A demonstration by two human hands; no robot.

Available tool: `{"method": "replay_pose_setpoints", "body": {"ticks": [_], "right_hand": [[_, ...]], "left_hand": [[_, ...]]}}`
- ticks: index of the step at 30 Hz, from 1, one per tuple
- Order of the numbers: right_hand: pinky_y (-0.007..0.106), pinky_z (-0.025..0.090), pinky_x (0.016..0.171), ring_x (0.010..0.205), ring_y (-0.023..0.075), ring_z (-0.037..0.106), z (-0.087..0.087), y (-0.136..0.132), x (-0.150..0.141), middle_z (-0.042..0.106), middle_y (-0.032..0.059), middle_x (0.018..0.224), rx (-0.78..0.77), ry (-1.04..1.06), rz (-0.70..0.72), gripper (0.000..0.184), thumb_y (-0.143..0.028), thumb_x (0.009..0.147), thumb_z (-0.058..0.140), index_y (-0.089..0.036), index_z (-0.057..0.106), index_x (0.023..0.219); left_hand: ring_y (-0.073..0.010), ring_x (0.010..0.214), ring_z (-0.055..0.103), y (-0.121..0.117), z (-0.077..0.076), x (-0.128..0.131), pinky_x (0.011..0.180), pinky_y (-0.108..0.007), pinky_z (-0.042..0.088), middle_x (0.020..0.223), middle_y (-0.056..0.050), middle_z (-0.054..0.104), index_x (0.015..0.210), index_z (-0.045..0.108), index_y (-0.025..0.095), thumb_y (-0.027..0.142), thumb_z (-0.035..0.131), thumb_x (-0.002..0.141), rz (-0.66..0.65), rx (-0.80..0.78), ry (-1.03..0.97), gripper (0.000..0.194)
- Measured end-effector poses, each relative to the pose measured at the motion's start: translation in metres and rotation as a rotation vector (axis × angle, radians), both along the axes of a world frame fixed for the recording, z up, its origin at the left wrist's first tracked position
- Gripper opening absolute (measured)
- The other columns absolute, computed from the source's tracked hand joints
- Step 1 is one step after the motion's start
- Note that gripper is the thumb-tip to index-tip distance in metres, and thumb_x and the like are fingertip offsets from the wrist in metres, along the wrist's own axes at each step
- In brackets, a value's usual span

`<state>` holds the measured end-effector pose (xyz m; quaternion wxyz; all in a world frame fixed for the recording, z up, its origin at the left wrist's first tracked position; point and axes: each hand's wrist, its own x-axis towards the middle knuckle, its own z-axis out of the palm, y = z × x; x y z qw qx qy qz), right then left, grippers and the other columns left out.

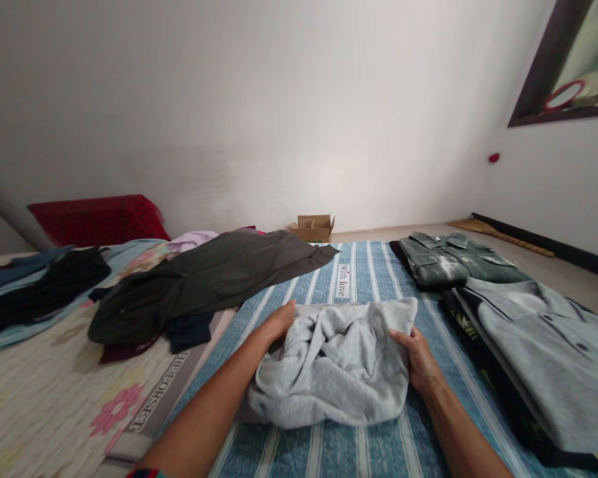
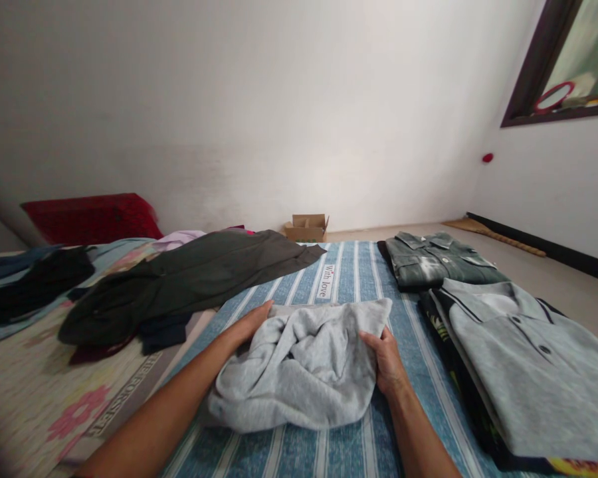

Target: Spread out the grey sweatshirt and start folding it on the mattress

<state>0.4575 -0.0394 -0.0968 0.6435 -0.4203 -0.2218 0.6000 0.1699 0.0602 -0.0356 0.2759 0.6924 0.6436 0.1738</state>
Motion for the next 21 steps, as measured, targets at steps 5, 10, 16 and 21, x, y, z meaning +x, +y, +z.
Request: {"method": "replay_pose_setpoints", "body": {"ticks": [5, 10, 16, 21], "right_hand": [[0.031, 0.051, 0.06, 0.066, 0.0225, 0.066, 0.002, -0.002, -0.002, 0.071, 0.0009, 0.077, 0.014, -0.065, 0.057, 0.062, -0.017, 0.052, 0.073, -0.021, 0.058, 0.112], [0.029, 0.048, 0.053, 0.057, 0.0207, 0.063, -0.004, 0.002, 0.0, 0.07, -0.0008, 0.069, -0.015, -0.086, 0.021, 0.055, -0.015, 0.049, 0.068, -0.02, 0.062, 0.104], [0.03, 0.048, 0.056, 0.059, 0.0205, 0.063, -0.013, 0.009, -0.001, 0.069, -0.0003, 0.068, -0.062, -0.175, -0.052, 0.036, -0.018, 0.05, 0.069, -0.019, 0.063, 0.086], [0.028, 0.043, 0.059, 0.064, 0.0197, 0.061, -0.015, 0.011, 0.007, 0.069, -0.0008, 0.07, -0.043, -0.316, -0.12, 0.032, -0.019, 0.054, 0.072, -0.021, 0.062, 0.084]], "left_hand": [[-0.0235, 0.067, 0.055, -0.01, -0.011, 0.01, 0.055, -0.029, 0.037, 0.052, 0.0, 0.054, 0.049, 0.049, 0.02, 0.029, 0.061, 0.05, 0.011, -0.056, -0.016, 0.015], [-0.0154, 0.055, 0.047, -0.041, 0.015, 0.012, 0.048, -0.023, 0.03, 0.047, 0.005, 0.044, 0.049, 0.05, 0.018, 0.029, 0.056, 0.053, -0.016, -0.033, -0.109, 0.013], [-0.0152, 0.058, 0.055, -0.077, 0.053, 0.002, 0.053, -0.023, 0.04, 0.06, 0.003, 0.056, 0.07, 0.056, 0.018, 0.038, 0.062, 0.059, 0.192, 0.055, -0.612, 0.024], [-0.0128, 0.058, 0.053, -0.087, 0.041, -0.003, 0.054, -0.022, 0.038, 0.062, 0.004, 0.056, 0.068, 0.054, 0.019, 0.038, 0.059, 0.062, 0.218, 0.051, -0.586, 0.021]]}}
